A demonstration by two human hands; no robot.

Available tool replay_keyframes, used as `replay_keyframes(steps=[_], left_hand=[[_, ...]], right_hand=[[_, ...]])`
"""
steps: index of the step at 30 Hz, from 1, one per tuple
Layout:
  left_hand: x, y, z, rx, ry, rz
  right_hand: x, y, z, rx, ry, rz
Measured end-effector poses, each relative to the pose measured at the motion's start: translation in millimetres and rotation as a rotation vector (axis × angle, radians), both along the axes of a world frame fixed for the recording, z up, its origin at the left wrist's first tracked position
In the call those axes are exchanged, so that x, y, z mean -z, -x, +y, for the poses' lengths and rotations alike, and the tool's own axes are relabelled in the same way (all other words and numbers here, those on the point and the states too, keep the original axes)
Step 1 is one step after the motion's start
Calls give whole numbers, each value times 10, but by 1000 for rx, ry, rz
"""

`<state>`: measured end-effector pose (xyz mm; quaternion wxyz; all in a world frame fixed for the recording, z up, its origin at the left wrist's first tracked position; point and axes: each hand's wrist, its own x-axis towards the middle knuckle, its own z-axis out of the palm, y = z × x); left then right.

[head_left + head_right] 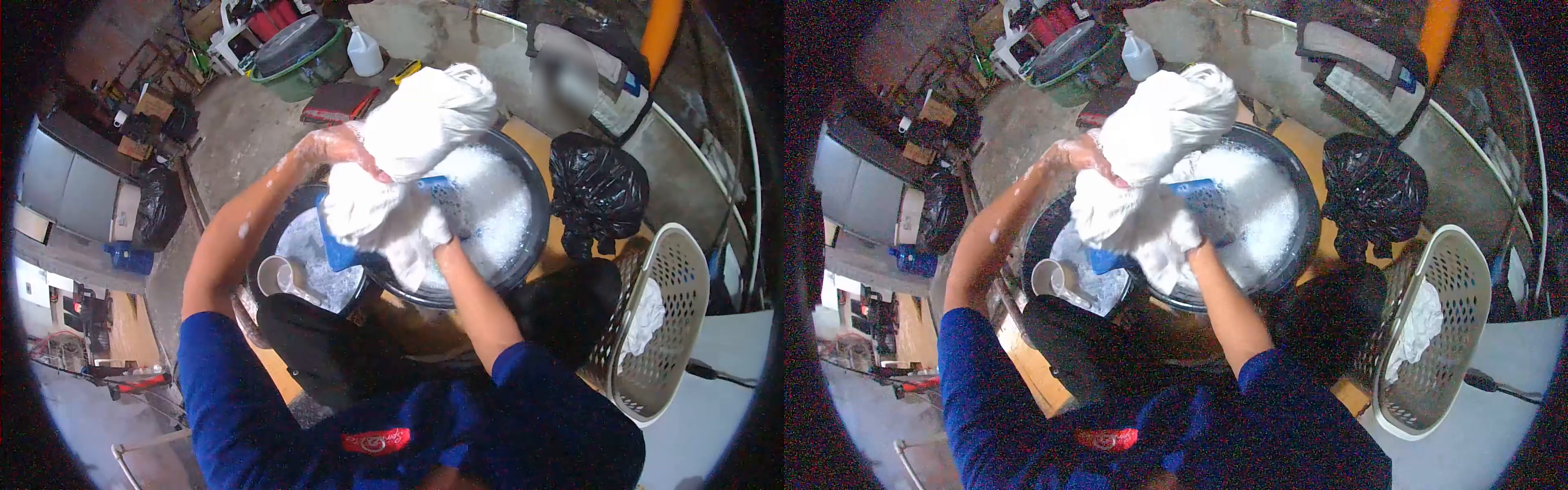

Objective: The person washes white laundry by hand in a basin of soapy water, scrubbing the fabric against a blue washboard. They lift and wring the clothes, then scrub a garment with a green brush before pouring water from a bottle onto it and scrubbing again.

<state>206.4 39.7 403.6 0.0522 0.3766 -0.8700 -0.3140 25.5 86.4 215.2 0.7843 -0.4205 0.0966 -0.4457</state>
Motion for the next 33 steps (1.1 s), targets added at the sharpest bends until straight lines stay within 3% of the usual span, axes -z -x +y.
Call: replay_keyframes(steps=[1,3,4,6,8,9,12,14,19,20,22,24,29,31,33], left_hand=[[-247,217,177,-182,13,6],[-221,260,226,-298,336,-174],[-178,257,236,-353,498,-264],[11,156,-39,-275,330,-122],[93,253,-62,-367,563,-105],[234,232,-94,-537,644,-132],[208,321,-130,-309,569,152],[250,376,-157,-233,637,292],[312,610,11,-293,835,441],[309,626,47,-298,915,442],[253,632,175,-352,918,406],[301,616,299,-489,841,568],[615,534,553,-851,177,1522],[675,510,470,-954,45,1726],[716,541,397,-1074,69,1777]], right_hand=[[81,74,-137,79,246,152],[232,222,-406,332,720,464],[249,224,-416,235,525,349],[273,226,-431,98,102,83],[297,283,-389,-178,-451,-143],[56,344,-306,-172,-527,-96],[-209,459,-149,-578,-573,-108],[-248,278,-50,-650,-684,-273],[-357,-317,77,-271,-734,-684],[-326,-396,44,-278,-493,-849],[-419,-486,-42,-158,-329,-945],[-492,-470,-233,32,-243,-850],[-499,-251,-873,512,55,-249],[-488,-174,-1109,652,143,-69],[-497,-103,-1279,731,165,7]])
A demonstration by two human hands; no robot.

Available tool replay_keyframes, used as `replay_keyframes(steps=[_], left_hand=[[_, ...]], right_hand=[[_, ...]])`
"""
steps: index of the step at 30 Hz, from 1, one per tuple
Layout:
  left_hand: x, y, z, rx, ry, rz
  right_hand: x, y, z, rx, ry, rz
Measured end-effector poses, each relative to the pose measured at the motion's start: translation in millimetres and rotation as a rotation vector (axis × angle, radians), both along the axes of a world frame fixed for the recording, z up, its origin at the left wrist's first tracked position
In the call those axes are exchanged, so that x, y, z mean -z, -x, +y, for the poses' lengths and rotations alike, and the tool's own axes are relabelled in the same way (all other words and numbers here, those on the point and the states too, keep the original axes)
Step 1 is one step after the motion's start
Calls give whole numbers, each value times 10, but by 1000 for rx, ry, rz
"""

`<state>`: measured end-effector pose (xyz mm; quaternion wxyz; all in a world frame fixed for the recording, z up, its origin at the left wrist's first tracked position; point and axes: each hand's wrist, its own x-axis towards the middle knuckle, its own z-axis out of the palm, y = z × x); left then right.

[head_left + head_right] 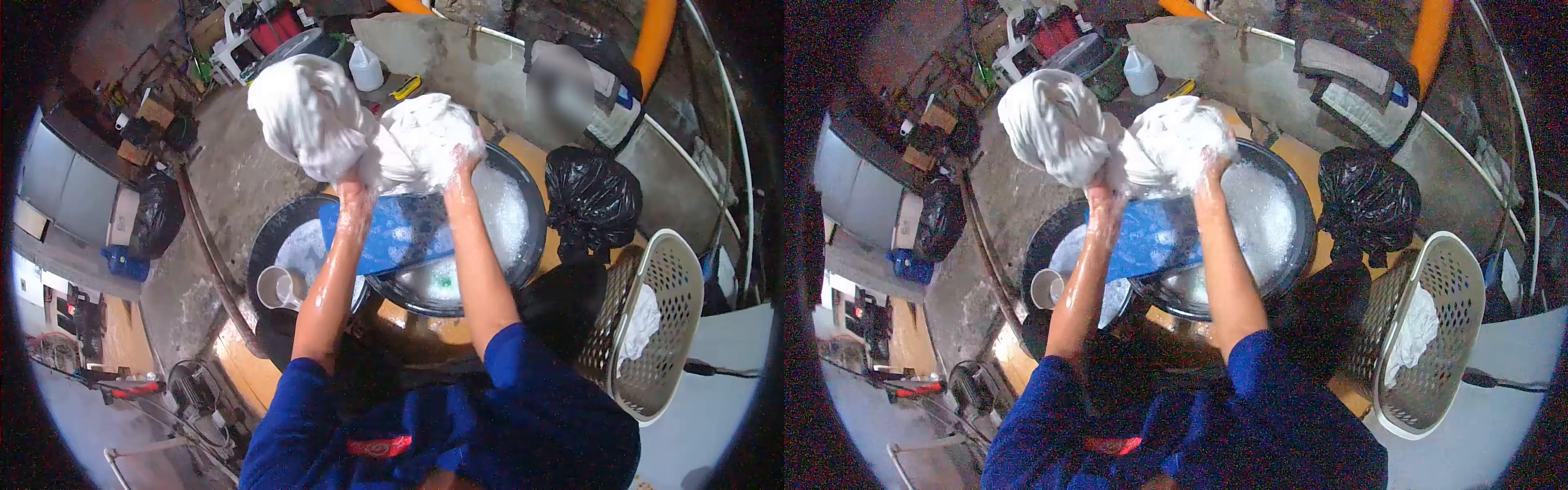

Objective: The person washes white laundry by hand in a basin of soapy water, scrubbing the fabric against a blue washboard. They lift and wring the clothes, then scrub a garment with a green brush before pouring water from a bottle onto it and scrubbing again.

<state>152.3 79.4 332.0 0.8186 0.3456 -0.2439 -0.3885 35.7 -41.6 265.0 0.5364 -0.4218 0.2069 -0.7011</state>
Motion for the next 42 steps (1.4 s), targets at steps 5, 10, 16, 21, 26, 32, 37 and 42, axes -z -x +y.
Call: replay_keyframes(steps=[5,10,16,21,26,32,37,42], left_hand=[[-59,0,-95,282,39,192],[225,-337,-384,384,-46,-453],[157,-601,-380,667,-321,-1102],[6,-304,-764,874,-349,-1766],[345,-46,-898,781,-78,-1862],[1467,-502,-861,240,-206,-2074],[1429,-662,-601,248,-667,-1568],[1403,-804,-379,156,-617,-1241]], right_hand=[[-224,152,-219,-151,-78,-270],[-1208,225,740,112,806,591],[-877,-65,1073,98,1414,554],[-729,-341,1293,-35,1555,319],[249,-883,1238,-409,1403,213],[1202,-994,1157,-723,1092,732],[1156,-705,1453,-593,830,879],[1475,-797,1412,110,-431,505]])
